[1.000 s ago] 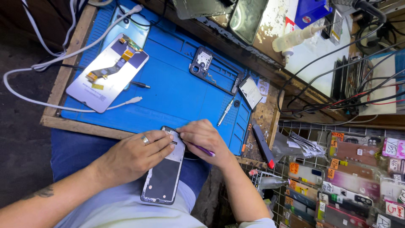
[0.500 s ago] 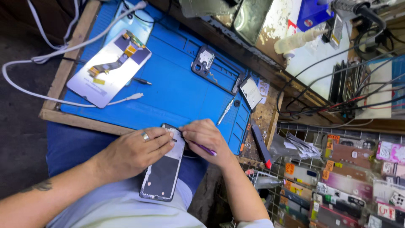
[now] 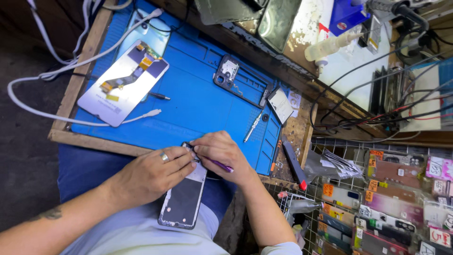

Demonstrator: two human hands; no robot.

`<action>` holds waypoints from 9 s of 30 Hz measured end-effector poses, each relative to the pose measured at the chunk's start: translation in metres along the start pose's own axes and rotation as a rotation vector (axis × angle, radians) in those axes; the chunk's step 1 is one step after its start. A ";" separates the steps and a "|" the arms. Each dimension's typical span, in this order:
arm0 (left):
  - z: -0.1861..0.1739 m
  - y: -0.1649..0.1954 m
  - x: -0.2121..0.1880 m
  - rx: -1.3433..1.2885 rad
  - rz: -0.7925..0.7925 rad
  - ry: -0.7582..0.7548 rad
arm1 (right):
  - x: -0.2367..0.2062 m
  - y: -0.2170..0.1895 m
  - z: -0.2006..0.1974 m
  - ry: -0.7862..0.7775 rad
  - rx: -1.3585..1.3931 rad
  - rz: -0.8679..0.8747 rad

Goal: The person disassembles a mobile phone using a small screwdriver and a prying tool, removing the internal board and screen assembly.

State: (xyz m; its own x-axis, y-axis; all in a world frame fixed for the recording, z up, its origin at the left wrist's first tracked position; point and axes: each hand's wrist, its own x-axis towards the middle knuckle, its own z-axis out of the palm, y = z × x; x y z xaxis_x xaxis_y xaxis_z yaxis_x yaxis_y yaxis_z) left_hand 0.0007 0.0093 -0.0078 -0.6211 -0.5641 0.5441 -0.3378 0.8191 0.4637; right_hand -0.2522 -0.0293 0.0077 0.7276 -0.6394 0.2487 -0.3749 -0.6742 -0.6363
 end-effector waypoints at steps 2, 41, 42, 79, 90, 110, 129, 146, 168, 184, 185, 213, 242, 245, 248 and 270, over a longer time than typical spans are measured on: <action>-0.001 0.000 -0.001 0.011 0.005 -0.004 | -0.001 -0.002 0.000 0.010 -0.007 0.013; 0.002 -0.004 -0.006 0.062 0.018 -0.071 | -0.118 -0.052 0.000 0.382 0.748 0.496; 0.002 -0.004 -0.007 0.072 0.019 -0.081 | -0.115 -0.055 -0.002 0.357 0.726 0.510; -0.045 -0.004 -0.046 0.237 -0.118 0.073 | -0.007 -0.022 0.011 0.079 -0.201 0.319; -0.041 -0.003 -0.052 0.249 -0.158 0.073 | 0.004 -0.005 0.002 -0.114 -0.208 0.115; -0.046 -0.003 -0.049 0.259 -0.153 0.066 | 0.031 -0.002 0.004 -0.188 -0.175 -0.058; -0.039 -0.006 -0.050 0.240 -0.151 0.072 | -0.031 -0.034 -0.023 -0.135 0.090 0.272; -0.038 -0.003 -0.048 0.221 -0.147 0.078 | -0.013 -0.038 0.015 0.009 -0.057 0.372; -0.043 0.000 -0.054 0.245 -0.176 0.099 | 0.035 0.000 0.003 -0.271 -0.074 0.029; -0.042 -0.002 -0.052 0.249 -0.163 0.090 | 0.032 0.001 0.006 0.070 -0.174 0.157; -0.041 -0.002 -0.051 0.247 -0.174 0.093 | 0.033 0.002 0.007 0.058 -0.197 0.148; -0.042 -0.001 -0.050 0.277 -0.143 0.077 | 0.037 -0.005 0.003 -0.217 -0.205 -0.010; -0.053 0.005 -0.055 0.355 -0.236 0.082 | 0.068 0.016 0.007 0.068 -0.197 0.083; -0.051 0.005 -0.053 0.318 -0.217 0.087 | 0.080 0.025 0.011 0.113 -0.265 0.104; -0.047 0.006 -0.051 0.311 -0.213 0.096 | 0.086 0.026 0.017 0.098 -0.302 0.106; -0.025 -0.012 -0.011 0.064 0.067 0.002 | -0.192 -0.033 -0.005 0.185 0.549 0.947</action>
State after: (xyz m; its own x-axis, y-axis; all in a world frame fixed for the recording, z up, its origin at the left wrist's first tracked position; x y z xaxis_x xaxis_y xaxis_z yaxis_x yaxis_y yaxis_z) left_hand 0.0298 0.0027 -0.0018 -0.6424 -0.5081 0.5737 -0.3399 0.8599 0.3810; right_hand -0.3827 0.1141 -0.0157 0.1672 -0.8856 -0.4333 -0.3951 0.3425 -0.8524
